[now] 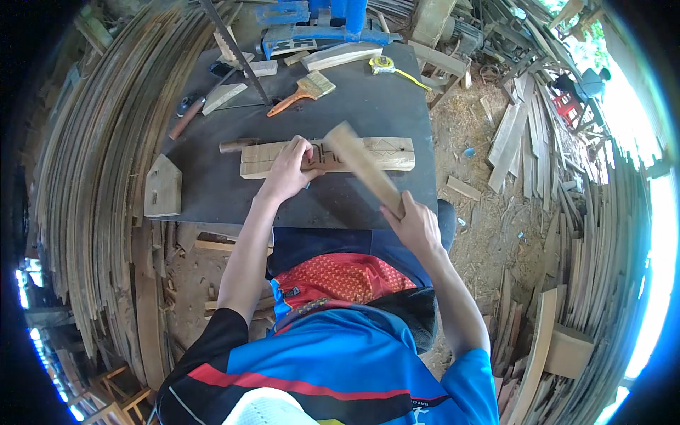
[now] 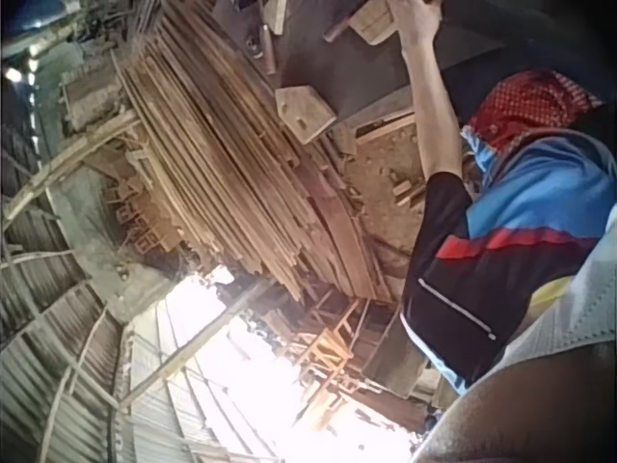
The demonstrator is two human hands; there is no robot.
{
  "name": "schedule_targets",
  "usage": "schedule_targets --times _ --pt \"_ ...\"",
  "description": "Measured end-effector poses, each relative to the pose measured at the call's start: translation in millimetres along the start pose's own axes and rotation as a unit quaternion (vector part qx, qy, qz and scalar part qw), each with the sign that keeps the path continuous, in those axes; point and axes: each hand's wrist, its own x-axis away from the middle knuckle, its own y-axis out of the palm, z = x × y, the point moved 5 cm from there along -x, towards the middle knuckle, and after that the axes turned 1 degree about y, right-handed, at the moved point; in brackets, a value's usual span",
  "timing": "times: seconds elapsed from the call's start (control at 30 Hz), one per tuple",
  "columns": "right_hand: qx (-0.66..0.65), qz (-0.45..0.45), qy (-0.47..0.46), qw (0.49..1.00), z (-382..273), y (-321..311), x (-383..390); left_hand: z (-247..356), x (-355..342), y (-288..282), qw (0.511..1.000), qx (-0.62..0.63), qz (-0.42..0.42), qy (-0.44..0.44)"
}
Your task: Carving letters into a wooden plank and shaping a wooden block using hand tools.
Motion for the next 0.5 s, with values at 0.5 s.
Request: schedule_targets --times 0.5 --pt "-0.048 0.021 0.07 0.996 3 2 4 8 3 -8 1.0 0.019 -0.006 0.015"
